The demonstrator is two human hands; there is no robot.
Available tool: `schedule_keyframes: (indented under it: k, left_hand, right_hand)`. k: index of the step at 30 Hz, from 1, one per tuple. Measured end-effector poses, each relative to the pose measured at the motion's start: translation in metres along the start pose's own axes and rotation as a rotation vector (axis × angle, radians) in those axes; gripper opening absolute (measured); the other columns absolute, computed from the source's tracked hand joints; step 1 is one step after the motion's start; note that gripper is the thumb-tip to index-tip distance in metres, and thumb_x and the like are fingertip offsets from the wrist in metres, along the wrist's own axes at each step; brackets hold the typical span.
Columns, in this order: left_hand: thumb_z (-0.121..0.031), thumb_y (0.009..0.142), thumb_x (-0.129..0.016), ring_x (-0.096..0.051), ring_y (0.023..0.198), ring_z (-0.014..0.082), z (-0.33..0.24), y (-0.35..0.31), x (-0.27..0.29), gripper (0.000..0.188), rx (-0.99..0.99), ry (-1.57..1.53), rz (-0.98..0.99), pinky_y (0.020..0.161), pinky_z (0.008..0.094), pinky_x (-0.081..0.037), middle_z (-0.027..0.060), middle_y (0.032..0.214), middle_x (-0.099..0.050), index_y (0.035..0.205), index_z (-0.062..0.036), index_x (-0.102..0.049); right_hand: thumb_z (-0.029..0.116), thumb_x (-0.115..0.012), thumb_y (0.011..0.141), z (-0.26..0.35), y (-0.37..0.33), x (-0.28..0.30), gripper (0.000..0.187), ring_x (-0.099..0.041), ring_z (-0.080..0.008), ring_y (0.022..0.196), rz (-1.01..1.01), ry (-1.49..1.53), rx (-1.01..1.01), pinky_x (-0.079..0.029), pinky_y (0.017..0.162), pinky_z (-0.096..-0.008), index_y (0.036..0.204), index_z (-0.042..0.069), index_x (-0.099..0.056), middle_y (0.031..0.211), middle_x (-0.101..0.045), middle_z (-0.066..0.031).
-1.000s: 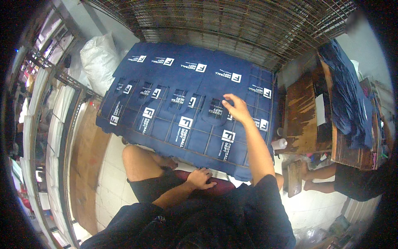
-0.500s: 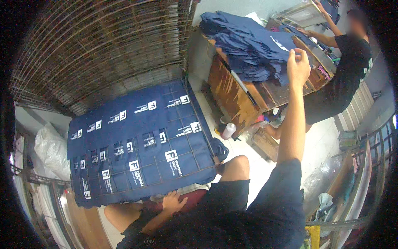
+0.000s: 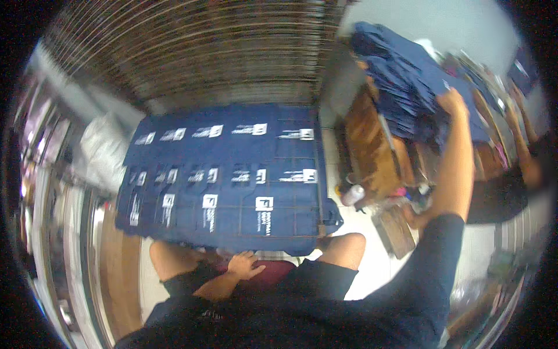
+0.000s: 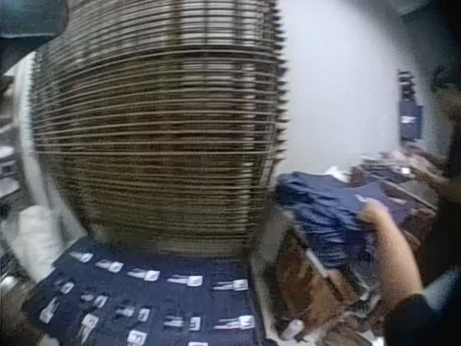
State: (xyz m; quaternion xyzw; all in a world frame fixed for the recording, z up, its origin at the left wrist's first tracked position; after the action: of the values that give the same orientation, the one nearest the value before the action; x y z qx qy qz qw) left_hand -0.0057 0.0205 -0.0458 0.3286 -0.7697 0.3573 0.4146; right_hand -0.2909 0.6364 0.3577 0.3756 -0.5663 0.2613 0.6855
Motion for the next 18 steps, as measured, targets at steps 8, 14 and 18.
schedule_keyframes:
  k: [8,14,18]
  left_hand:
    - [-0.059,0.083,-0.047,-0.054,0.105,0.0306,0.007,-0.010,-0.007,0.058,0.001,-0.008,-0.057,0.089,0.0416,-0.044,0.0134,0.106,-0.058,0.098,-0.0063,-0.065]
    - [-0.058,0.084,-0.044,-0.053,0.107,0.0312,0.003,-0.010,0.000,0.060,0.015,-0.074,-0.009,0.091,0.0413,-0.043,0.0147,0.109,-0.058,0.100,-0.0049,-0.065]
    - [-0.059,0.084,-0.044,-0.053,0.107,0.0309,0.006,-0.004,-0.009,0.061,-0.041,-0.083,-0.068,0.091,0.0410,-0.043,0.0154,0.109,-0.058,0.102,-0.0039,-0.064]
  right_hand:
    - [0.034,-0.051,0.084,-0.017,-0.017,0.011,0.040,-0.058,-0.0335,0.105,-0.290,0.173,-0.096,-0.044,0.090,-0.0455,0.117,0.013,-0.059,0.114,-0.061,-0.0157]
    - [0.033,-0.054,0.088,-0.105,-0.041,-0.018,0.037,-0.060,-0.0204,0.095,-0.488,1.605,-0.155,-0.049,0.082,-0.0351,0.114,0.008,-0.059,0.114,-0.060,-0.0064]
    - [0.027,-0.055,0.088,-0.231,-0.023,-0.038,0.033,-0.054,-0.0175,0.098,-0.108,1.843,-0.314,-0.046,0.082,-0.0327,0.117,0.012,-0.058,0.117,-0.056,-0.0041]
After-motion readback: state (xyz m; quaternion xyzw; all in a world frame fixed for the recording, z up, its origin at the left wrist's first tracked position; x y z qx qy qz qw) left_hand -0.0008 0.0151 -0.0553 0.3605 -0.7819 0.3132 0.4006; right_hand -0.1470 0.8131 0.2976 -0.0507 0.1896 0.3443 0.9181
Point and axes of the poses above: each hand's wrist, its own y-axis towards the middle knuckle, its own x-axis out of the back of the hand, z = x × y, the point moved 2 cm from there along y, towards the middle knuckle
